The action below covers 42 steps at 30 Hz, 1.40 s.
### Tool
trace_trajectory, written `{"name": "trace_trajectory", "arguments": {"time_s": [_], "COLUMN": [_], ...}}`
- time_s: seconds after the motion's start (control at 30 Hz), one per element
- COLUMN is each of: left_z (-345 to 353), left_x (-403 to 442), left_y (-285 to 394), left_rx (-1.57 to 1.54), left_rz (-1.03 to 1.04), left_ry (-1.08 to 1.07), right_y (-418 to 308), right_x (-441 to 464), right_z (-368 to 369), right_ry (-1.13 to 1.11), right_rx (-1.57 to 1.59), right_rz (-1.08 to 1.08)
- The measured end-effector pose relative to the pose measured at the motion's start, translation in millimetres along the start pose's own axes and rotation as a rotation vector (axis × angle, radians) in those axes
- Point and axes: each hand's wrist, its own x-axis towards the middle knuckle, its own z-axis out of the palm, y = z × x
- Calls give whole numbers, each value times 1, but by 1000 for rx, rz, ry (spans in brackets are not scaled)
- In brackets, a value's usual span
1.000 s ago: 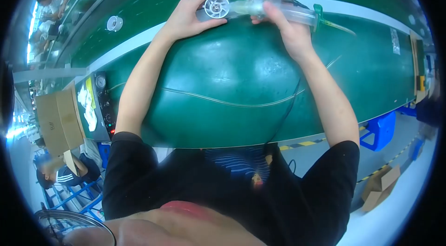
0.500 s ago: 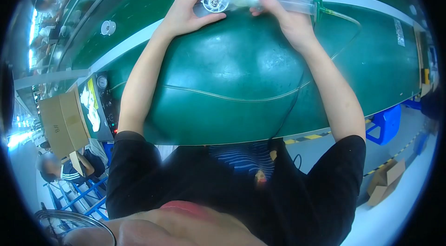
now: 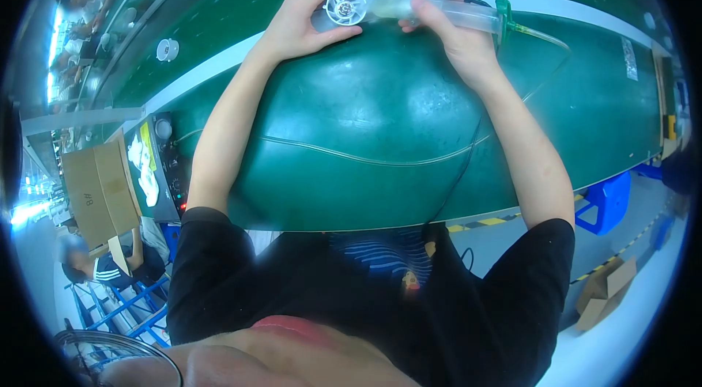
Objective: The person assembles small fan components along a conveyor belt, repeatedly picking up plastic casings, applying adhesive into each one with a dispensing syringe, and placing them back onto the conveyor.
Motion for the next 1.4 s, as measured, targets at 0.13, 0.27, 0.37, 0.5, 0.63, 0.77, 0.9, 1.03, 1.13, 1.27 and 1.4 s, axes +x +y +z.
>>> {"name": "trace_trajectory", "arguments": {"time_s": [0.13, 0.27, 0.37, 0.5, 0.63, 0.77, 0.9, 1.03, 1.13, 1.27, 1.4], "left_z": [4, 10, 14, 11, 11, 12, 12, 14, 21, 19, 18], "left_x": [-2, -1, -5, -1, 0, -3, -7, -9, -10, -14, -12], "left_y": [-3, -19, -25, -19, -23, -26, -27, -23, -17, -27, -22], "left_rx": [15, 175, 443, 589, 375, 499, 484, 391, 237, 117, 158], "left_rz": [-12, -71, -202, -159, 62, 123, 136, 329, 286, 36, 51], "left_ry": [44, 248, 468, 623, 400, 386, 475, 279, 92, 105, 115], "right_y": [0, -1, 2, 4, 9, 9, 26, 22, 11, 11, 9], "right_x": [0, 2, 1, 3, -4, 4, 3, 8, 4, 3, 3], "right_z": [3, 1, 0, -4, -10, -6, -15, -8, -1, -2, -1], "right_ry": [27, 74, 87, 81, 73, 86, 154, 136, 193, 182, 181], "right_rx": [4, 78, 142, 196, 230, 251, 244, 227, 214, 200, 177], "right_rz": [-11, -8, 9, 41, 89, 105, 124, 97, 123, 131, 123]}}
